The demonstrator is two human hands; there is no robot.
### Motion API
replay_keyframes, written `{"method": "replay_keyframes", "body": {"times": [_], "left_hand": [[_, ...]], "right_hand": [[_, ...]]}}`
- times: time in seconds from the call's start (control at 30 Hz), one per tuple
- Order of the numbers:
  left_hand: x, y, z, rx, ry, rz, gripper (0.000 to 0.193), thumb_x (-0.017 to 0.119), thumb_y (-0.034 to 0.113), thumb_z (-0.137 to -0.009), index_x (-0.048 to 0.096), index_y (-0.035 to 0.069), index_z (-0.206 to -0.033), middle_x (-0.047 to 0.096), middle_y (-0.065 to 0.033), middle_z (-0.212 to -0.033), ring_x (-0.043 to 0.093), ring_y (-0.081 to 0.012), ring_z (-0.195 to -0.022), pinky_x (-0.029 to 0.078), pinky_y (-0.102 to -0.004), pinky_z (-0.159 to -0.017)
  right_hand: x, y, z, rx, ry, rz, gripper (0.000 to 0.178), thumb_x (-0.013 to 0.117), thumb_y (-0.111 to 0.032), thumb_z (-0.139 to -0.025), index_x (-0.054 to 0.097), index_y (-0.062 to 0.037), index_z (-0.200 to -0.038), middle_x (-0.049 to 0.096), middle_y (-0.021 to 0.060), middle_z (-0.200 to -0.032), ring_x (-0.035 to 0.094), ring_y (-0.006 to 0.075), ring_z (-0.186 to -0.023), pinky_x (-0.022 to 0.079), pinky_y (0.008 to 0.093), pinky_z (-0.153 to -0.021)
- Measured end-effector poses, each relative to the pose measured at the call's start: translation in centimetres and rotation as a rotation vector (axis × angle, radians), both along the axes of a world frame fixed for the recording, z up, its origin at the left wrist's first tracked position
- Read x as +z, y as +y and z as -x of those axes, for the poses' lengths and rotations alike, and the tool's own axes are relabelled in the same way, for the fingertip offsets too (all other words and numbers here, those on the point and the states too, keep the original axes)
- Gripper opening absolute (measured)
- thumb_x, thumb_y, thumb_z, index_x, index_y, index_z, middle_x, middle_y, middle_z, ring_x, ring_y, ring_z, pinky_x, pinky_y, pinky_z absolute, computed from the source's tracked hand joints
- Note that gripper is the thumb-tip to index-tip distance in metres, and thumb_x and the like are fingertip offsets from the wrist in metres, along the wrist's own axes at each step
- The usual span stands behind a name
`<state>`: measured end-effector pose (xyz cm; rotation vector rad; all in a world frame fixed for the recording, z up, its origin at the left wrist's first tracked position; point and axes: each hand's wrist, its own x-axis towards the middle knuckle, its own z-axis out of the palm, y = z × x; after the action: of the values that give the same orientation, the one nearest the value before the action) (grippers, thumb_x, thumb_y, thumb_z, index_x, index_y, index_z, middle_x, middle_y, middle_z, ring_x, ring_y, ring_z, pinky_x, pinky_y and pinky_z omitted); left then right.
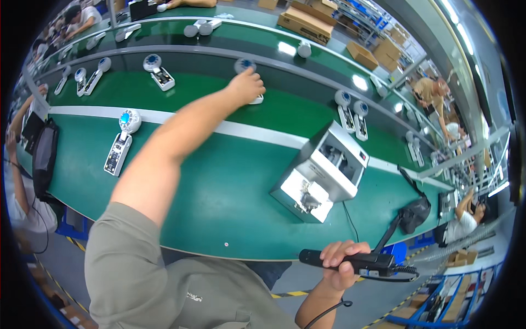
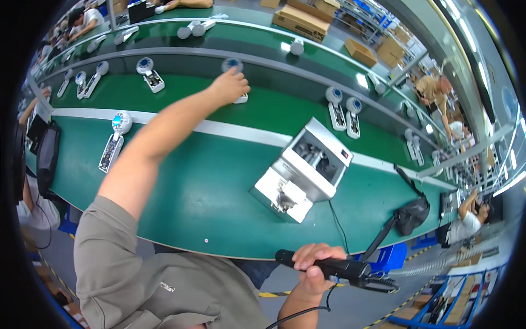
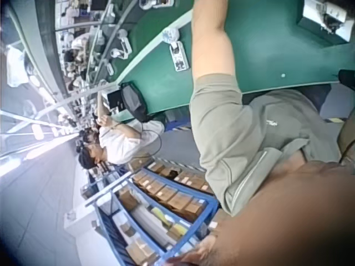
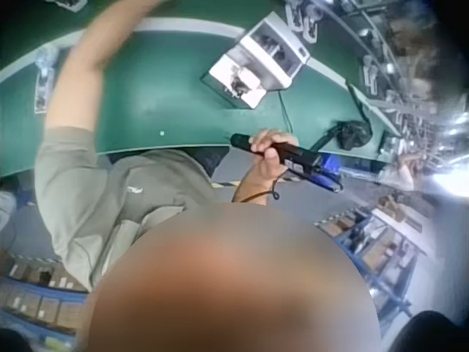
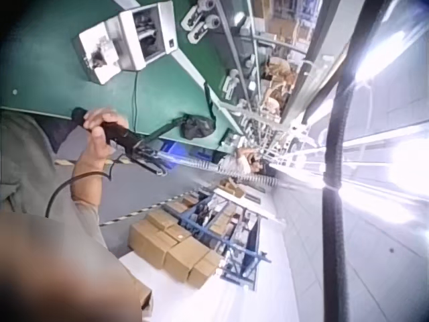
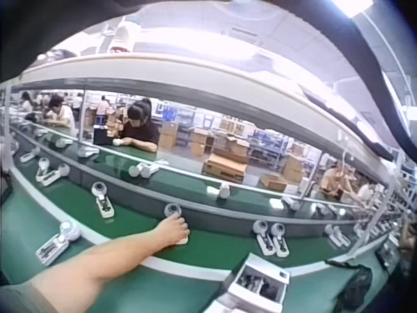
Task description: Assemble electronic components onto circuit boards using an electric screwdriver on an assembly line.
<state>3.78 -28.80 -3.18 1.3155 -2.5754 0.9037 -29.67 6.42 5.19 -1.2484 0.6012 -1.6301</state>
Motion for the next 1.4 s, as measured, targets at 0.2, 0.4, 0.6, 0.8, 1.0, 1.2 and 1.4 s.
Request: {"method": "replay_keyframes", "body": {"times": [0.2,0.4,0.6,0.8,1.0,1.2,1.4], "left_hand": [[7.6,15.9,2.2,-0.041,-0.238,-0.22,0.014,0.058,0.02,-0.079,0.065,0.008,-0.084,0.064,-0.0064,-0.082,0.053,-0.0234,-0.079,0.036,-0.0359,-0.085],[7.0,28.6,6.9,-0.392,-0.01,-0.398,0.013,0.06,0.019,-0.077,0.058,0.007,-0.083,0.059,-0.0106,-0.086,0.052,-0.0243,-0.077,0.039,-0.0374,-0.084],[5.3,29.6,6.9,-0.52,0.258,-0.517,0.023,0.065,0.025,-0.076,0.057,0.008,-0.089,0.057,-0.0084,-0.094,0.051,-0.0238,-0.083,0.04,-0.0357,-0.086],[3.9,29.1,5.6,-0.552,0.391,-0.629,0.03,0.069,0.029,-0.073,0.06,0.009,-0.093,0.057,-0.0064,-0.096,0.051,-0.0233,-0.086,0.041,-0.0348,-0.085],[3.2,28.7,5.7,-0.586,0.426,-0.567,0.025,0.067,0.03,-0.075,0.063,0.009,-0.088,0.057,-0.0051,-0.087,0.052,-0.0214,-0.084,0.041,-0.0326,-0.08],[3.1,28.6,5.8,-0.599,0.408,-0.53,0.021,0.065,0.029,-0.077,0.066,0.01,-0.083,0.057,-0.0041,-0.083,0.051,-0.0202,-0.082,0.041,-0.0314,-0.076],[3.3,28.7,5.7,-0.579,0.394,-0.636,0.035,0.069,0.028,-0.071,0.064,0.005,-0.096,0.056,-0.0054,-0.092,0.05,-0.021,-0.086,0.041,-0.0326,-0.078]], "right_hand": [[3.3,-3.0,1.1,0.008,-0.034,0.172,0.031,0.072,-0.019,-0.082,0.049,-0.0086,-0.101,0.057,0.004,-0.068,0.054,0.0148,-0.056,0.047,0.0277,-0.057],[5.2,-7.1,-1.3,0.061,-0.013,0.339,0.026,0.069,-0.016,-0.084,0.049,-0.0088,-0.099,0.057,0.0037,-0.069,0.055,0.0153,-0.057,0.048,0.0282,-0.059],[5.0,-8.5,-2.9,0.088,0.116,0.342,0.023,0.067,-0.011,-0.082,0.05,-0.0075,-0.097,0.057,0.0053,-0.067,0.055,0.0161,-0.056,0.048,0.0277,-0.058],[5.4,-7.7,-4.1,0.205,0.1,0.263,0.024,0.066,-0.007,-0.079,0.051,-0.0059,-0.098,0.056,0.0065,-0.065,0.055,0.0167,-0.055,0.048,0.0273,-0.057],[3.1,-6.9,-6.2,0.268,0.006,0.166,0.028,0.068,-0.006,-0.078,0.051,-0.0046,-0.1,0.056,0.0062,-0.064,0.056,0.0166,-0.054,0.049,0.0278,-0.056],[1.9,-7.2,-7.1,0.265,0.018,0.114,0.029,0.069,-0.006,-0.077,0.051,-0.0044,-0.1,0.056,0.0056,-0.063,0.056,0.0163,-0.053,0.049,0.0279,-0.055],[1.8,-7.1,-7.4,0.27,0.025,0.105,0.029,0.069,-0.006,-0.076,0.051,-0.0047,-0.099,0.056,0.0057,-0.062,0.056,0.0162,-0.053,0.05,0.0278,-0.056]]}}
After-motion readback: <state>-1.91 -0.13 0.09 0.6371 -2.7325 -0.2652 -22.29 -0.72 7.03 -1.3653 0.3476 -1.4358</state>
